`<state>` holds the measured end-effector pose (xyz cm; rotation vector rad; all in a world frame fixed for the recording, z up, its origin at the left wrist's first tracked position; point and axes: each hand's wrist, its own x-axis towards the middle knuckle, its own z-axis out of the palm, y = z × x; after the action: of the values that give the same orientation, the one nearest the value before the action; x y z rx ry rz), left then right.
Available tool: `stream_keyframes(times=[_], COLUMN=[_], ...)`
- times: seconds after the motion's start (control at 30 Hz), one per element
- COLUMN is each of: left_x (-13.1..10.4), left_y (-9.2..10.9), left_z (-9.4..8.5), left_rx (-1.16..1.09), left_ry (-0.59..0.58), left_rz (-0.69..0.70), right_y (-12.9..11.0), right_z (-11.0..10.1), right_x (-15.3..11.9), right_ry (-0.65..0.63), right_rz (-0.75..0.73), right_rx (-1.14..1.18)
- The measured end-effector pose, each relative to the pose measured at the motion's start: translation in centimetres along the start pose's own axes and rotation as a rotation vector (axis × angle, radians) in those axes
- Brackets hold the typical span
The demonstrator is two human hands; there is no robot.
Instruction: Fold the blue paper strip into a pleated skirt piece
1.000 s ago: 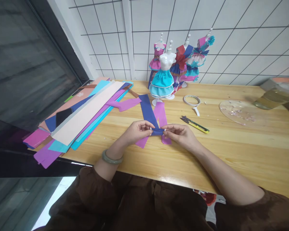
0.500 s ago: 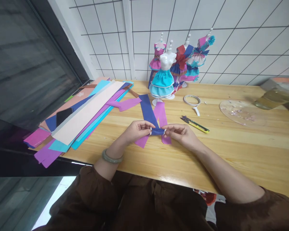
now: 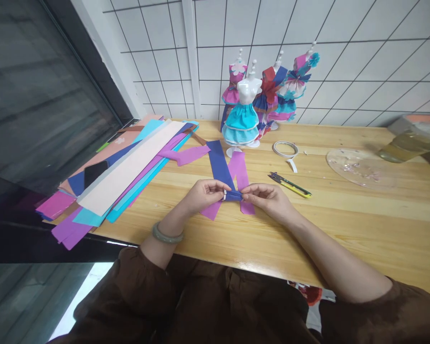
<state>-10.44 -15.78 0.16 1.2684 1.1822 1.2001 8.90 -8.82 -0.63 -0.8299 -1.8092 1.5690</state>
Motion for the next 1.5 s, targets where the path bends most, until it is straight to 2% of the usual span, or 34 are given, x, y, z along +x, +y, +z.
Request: stream_keyframes(times=[0.17,0.3,0.5,0.7,0.87,1.03,1.17,1.3,1.4,1.5], left_x=[-0.2,-0.1,0.1,0.2,0.1,-0.2,-0.1,-0.1,-0.3,-0.5], left_y=[0.5,0.2,-0.9,-1.2,-0.8,-0.3,-0.2,-0.1,0.2,0.4], left_z=[-0.1,0.1,0.2,0.1,0.2,0.3,0.3,0.2,0.3,0.4], left_rx=[0.041,0.068,0.025,0.050,0.214,0.445,0.549,0.636,0.704,0.758], left_ry=[-0.042,0.000,0.040,0.062,0.090,0.154,0.159,0.145,0.096,0.038], left_rz=[0.025,0.071,0.058,0.071,0.145,0.294,0.407,0.394,0.360,0.342], right_y=[0.2,0.2,0.3,0.5,0.3,0.4,0.9,0.6,0.0,-0.2], right_z=[0.1,0.2,0.1,0.1,0.3,0.5,0.5,0.4,0.5,0.5], right_x=[0.1,0.0,0.1,0.2,0.0,0.0,0.0,-0.3,-0.4,-0.5], right_ry=[-0.001,-0.014,-0.009,-0.013,-0.006,0.039,0.093,0.134,0.128,0.116], right_rz=[-0.002,-0.005,-0.020,-0.063,-0.117,-0.151,-0.197,-0.316,-0.417,-0.452], right_rx=[0.007,-0.006,-0.002,-0.021,-0.049,-0.089,-0.129,-0.267,-0.403,-0.457])
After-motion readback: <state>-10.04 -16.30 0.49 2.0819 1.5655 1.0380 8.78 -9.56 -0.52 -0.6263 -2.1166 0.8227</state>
